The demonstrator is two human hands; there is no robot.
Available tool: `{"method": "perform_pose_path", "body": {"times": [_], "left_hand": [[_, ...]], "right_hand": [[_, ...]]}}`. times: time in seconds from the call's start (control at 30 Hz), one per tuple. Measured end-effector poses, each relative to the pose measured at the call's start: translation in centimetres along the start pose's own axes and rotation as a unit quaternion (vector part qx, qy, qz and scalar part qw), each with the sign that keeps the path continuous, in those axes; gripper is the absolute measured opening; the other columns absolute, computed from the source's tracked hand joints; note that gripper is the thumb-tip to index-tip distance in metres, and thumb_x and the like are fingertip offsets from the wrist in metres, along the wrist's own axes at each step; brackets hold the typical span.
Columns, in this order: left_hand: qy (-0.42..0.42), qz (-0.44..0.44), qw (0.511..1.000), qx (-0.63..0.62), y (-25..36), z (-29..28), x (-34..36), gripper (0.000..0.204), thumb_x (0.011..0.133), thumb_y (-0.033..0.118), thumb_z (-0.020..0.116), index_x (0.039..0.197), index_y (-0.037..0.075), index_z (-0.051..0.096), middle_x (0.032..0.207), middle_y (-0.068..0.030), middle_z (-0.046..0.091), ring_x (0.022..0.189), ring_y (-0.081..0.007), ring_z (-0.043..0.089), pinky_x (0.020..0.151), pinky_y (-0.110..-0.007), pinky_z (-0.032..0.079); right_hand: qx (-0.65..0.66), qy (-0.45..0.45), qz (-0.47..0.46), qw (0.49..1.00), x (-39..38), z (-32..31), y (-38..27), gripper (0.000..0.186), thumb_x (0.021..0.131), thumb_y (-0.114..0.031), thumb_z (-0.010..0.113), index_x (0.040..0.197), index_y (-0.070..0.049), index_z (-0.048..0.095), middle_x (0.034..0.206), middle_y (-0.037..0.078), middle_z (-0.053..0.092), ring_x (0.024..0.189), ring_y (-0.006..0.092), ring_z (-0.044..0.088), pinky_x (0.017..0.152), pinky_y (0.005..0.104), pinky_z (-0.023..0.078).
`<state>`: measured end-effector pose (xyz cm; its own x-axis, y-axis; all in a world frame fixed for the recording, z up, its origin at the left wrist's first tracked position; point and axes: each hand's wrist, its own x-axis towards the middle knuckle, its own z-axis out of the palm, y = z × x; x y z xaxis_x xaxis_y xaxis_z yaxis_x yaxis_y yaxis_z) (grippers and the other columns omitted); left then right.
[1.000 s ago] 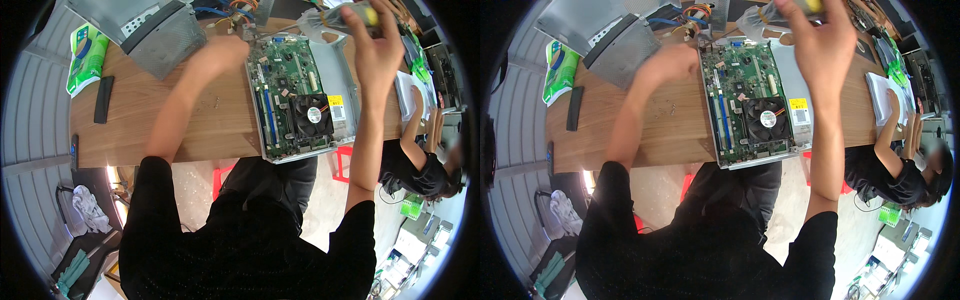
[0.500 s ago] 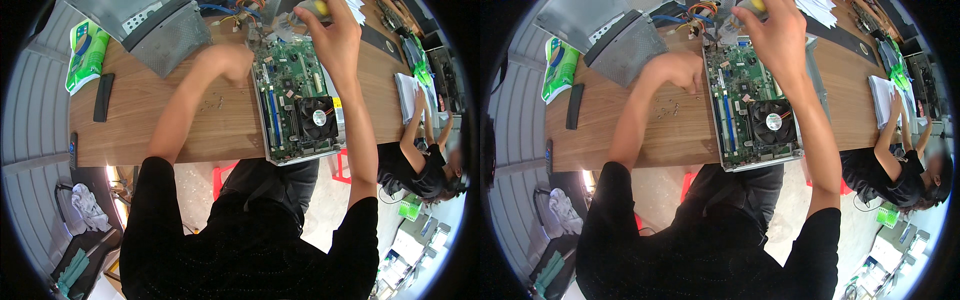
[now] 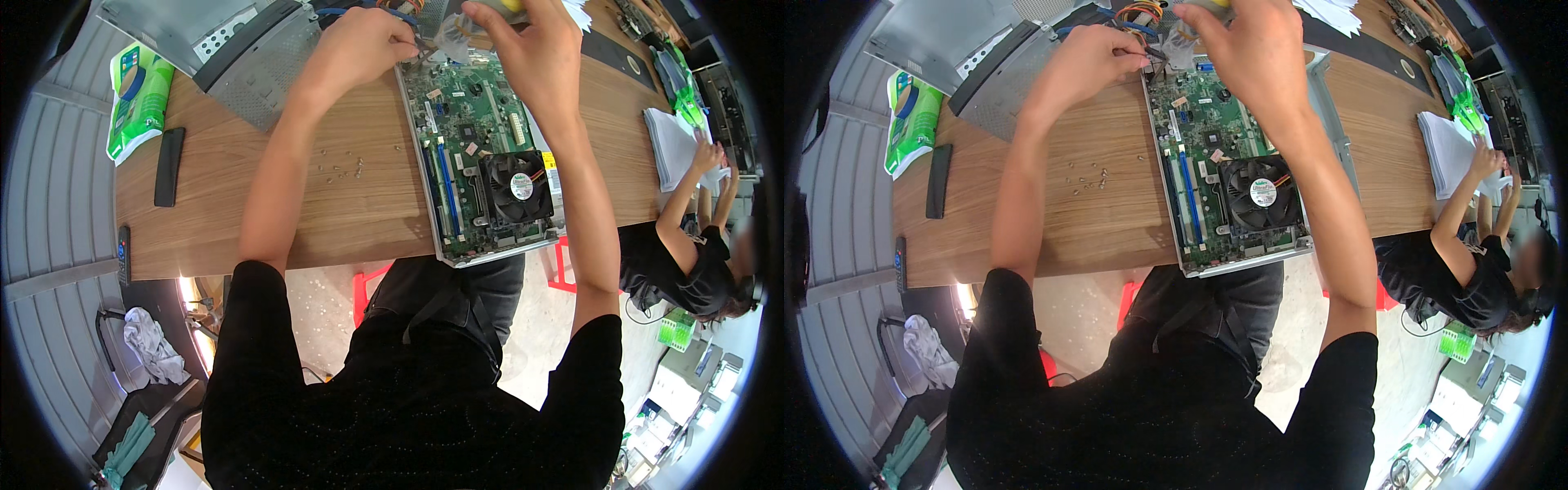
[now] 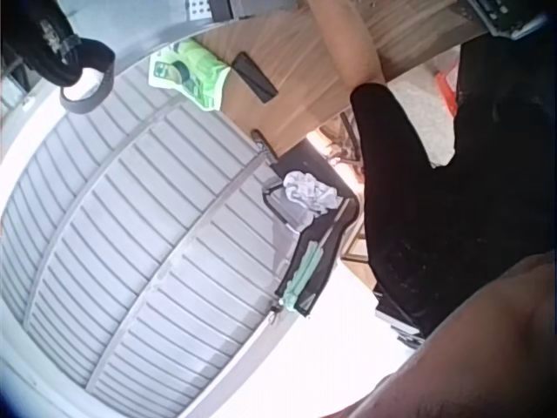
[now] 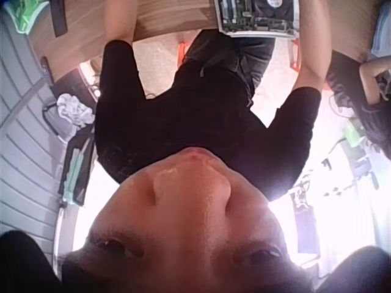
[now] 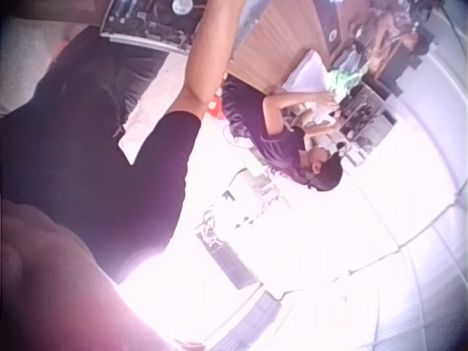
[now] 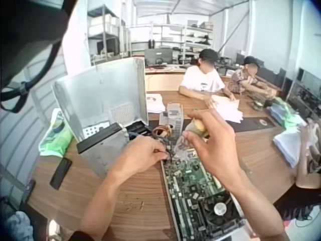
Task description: The person uses a screwdriver to remove several screws from a motherboard inside a computer chassis, then unplugs cables from the board and lifts the motherboard assembly out of the case.
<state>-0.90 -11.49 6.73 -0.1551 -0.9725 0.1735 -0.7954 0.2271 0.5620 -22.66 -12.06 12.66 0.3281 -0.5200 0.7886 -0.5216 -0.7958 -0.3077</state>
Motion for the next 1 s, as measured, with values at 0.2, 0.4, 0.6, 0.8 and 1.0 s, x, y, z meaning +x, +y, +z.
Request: {"method": "perform_pose_path", "body": {"times": [0.2,0.4,0.6,0.8,1.0], "left_hand": [[0.061,0.062,0.995,-0.044,0.5,0.2,-0.1,0.028,0.087,0.024,0.081,0.105,0.003,0.077,0.088,-0.0121,0.076,0.079,-0.0215,0.07,0.075,-0.034,0.055],[0.085,0.135,0.986,-0.047,1.1,0.4,0.4,0.04,0.086,0.025,0.082,0.118,0.002,0.071,0.103,-0.014,0.074,0.089,-0.0264,0.071,0.08,-0.037,0.056],[0.103,0.156,0.982,-0.036,0.6,1.8,0.7,0.05,0.085,0.029,0.083,0.126,0.006,0.068,0.115,-0.0141,0.073,0.098,-0.026,0.072,0.085,-0.038,0.056],[0.103,0.129,0.986,-0.001,-0.8,4.3,1.8,0.042,0.091,0.026,0.077,0.127,0.008,0.068,0.114,-0.0113,0.075,0.103,-0.0314,0.072,0.088,-0.041,0.055],[0.071,0.13,0.989,-0.015,-1.9,4.2,2.5,0.024,0.097,0.022,0.069,0.118,0.012,0.074,0.103,-0.011,0.077,0.096,-0.0335,0.071,0.085,-0.039,0.054]], "right_hand": [[0.021,0.035,-0.071,0.997,0.3,0.5,-0.1,0.038,0.077,-0.005,0.085,0.111,0.001,0.068,0.098,0.017,0.067,0.088,0.0346,0.067,0.074,0.0387,0.053],[-0.007,0.042,-0.028,0.999,0.4,0.9,-0.5,0.035,0.076,-0.007,0.084,0.106,0.001,0.068,0.095,0.018,0.067,0.086,0.0381,0.065,0.073,0.0427,0.053],[-0.031,0.069,0.001,0.997,0.6,1.5,0.2,0.03,0.076,-0.012,0.084,0.096,0.002,0.067,0.094,0.022,0.067,0.088,0.0413,0.065,0.075,0.0456,0.053],[-0.035,0.1,-0.012,0.994,1.1,2.0,1.4,0.028,0.078,-0.013,0.081,0.089,0.005,0.063,0.094,0.025,0.067,0.087,0.0434,0.065,0.075,0.0482,0.053],[-0.002,0.099,0.01,0.995,0.9,2.4,1.5,0.028,0.078,-0.013,0.081,0.087,0.006,0.062,0.091,0.026,0.066,0.086,0.0448,0.066,0.075,0.0489,0.053]]}}
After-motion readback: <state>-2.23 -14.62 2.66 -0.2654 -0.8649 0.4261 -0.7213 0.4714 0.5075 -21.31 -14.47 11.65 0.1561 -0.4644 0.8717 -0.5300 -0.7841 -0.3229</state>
